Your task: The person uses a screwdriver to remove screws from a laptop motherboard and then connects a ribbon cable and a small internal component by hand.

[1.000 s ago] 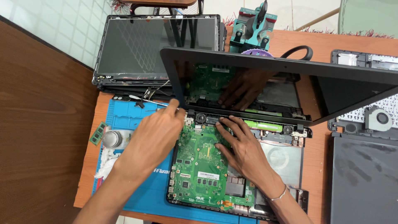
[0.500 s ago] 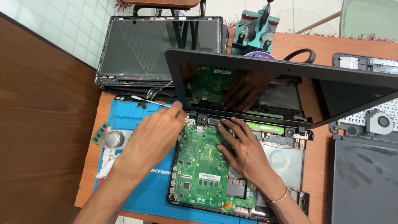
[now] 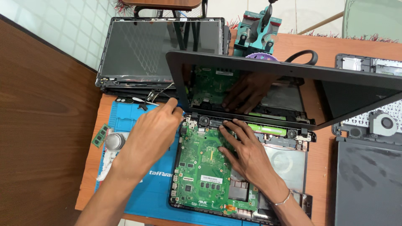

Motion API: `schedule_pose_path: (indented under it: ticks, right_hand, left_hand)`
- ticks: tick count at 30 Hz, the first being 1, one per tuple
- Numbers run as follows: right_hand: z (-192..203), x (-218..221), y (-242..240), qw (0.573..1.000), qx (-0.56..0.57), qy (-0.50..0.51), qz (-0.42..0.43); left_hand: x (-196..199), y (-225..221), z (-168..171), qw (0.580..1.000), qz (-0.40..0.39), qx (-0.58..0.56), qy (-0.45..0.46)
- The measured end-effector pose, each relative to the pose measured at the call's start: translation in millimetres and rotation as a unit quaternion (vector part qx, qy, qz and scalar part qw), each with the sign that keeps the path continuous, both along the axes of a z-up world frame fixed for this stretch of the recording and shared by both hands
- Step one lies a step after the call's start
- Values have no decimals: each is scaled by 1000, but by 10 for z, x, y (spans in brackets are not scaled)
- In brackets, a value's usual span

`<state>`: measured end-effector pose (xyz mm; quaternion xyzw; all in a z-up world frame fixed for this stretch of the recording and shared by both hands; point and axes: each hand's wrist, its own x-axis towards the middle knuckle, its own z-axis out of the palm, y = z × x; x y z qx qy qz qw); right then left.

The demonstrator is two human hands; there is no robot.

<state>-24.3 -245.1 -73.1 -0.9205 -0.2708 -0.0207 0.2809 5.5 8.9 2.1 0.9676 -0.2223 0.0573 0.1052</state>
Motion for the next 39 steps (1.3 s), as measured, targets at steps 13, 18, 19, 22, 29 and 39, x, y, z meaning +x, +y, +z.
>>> schedule_pose_path:
  ticks: [13, 18, 19, 22, 29, 39]
  right_hand:
    - [29, 0, 2, 1000, 2, 2, 2]
    - [38, 3, 5, 1000, -1, 0, 3]
    - [42, -1, 6, 1000, 0, 2, 3]
    - [50, 6, 2, 1000, 2, 2, 2]
    - [19, 6, 6, 1000, -4, 3, -1]
    - [3, -6, -4, 1000, -7, -2, 2]
  left_hand:
    - [22, -38, 28, 1000, 2, 23, 10]
    - [11, -62, 38, 1000, -8, 21, 7]
    - [5, -69, 29, 999, 13, 35, 32]
    - [13, -86, -10, 995, 40, 67, 61]
    - [93, -78, -31, 998, -43, 45, -2]
    - [75, -129, 9, 994, -3, 102, 44]
